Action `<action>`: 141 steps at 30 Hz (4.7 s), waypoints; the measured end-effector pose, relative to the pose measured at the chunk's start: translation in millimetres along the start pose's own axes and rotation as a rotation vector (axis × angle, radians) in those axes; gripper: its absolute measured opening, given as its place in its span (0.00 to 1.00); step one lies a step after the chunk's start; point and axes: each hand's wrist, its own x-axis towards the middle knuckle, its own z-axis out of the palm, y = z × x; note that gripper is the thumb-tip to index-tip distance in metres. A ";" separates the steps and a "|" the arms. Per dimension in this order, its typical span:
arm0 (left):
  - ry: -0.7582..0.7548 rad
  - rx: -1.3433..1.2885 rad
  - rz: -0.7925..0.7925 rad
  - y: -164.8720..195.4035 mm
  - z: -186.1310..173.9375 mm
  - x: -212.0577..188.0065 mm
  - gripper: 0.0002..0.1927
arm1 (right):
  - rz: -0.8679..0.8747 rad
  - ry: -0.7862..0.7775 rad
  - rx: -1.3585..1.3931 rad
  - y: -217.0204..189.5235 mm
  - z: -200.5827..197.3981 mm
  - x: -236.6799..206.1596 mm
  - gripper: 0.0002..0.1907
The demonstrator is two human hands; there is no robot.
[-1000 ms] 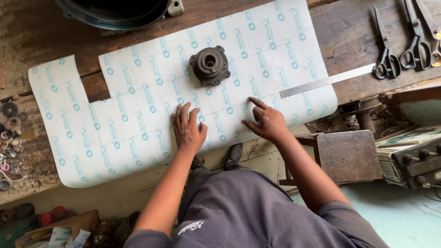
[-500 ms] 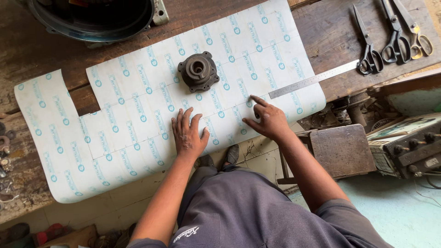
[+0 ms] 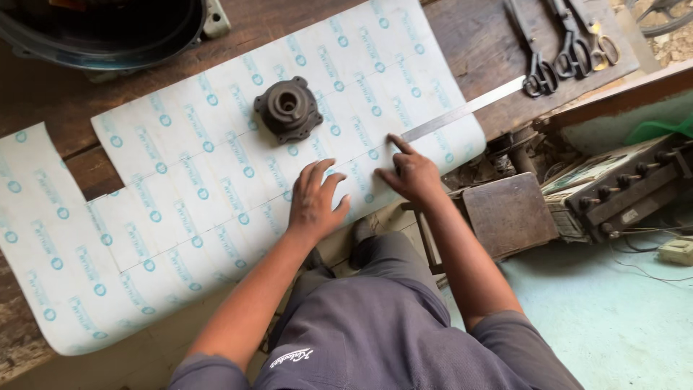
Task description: The person sits at a workbench with a large sheet of white backing paper and a metal part on it. They position a steel ruler on the sheet, hold it steady with one hand, and draw straight lines along the ruler edge with a pen, repeating the measure-and-mark process at different positions across the sheet. At the end they shift the sheet and reach toward a small wooden board on the floor.
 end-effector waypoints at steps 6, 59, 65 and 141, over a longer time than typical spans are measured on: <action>-0.162 -0.077 -0.029 60.0 31.4 85.4 0.24 | -0.144 -0.043 -0.057 24.2 12.8 7.8 0.22; -0.076 0.304 -0.363 148.2 151.8 97.6 0.38 | -0.301 -0.227 -0.045 136.5 -82.6 57.1 0.24; -0.093 0.343 -0.405 150.1 159.1 96.2 0.40 | -0.333 -0.121 -0.015 167.0 -78.4 41.7 0.27; -0.142 0.346 -0.391 141.7 158.9 98.3 0.43 | -0.258 -0.145 0.570 136.2 -39.9 76.9 0.04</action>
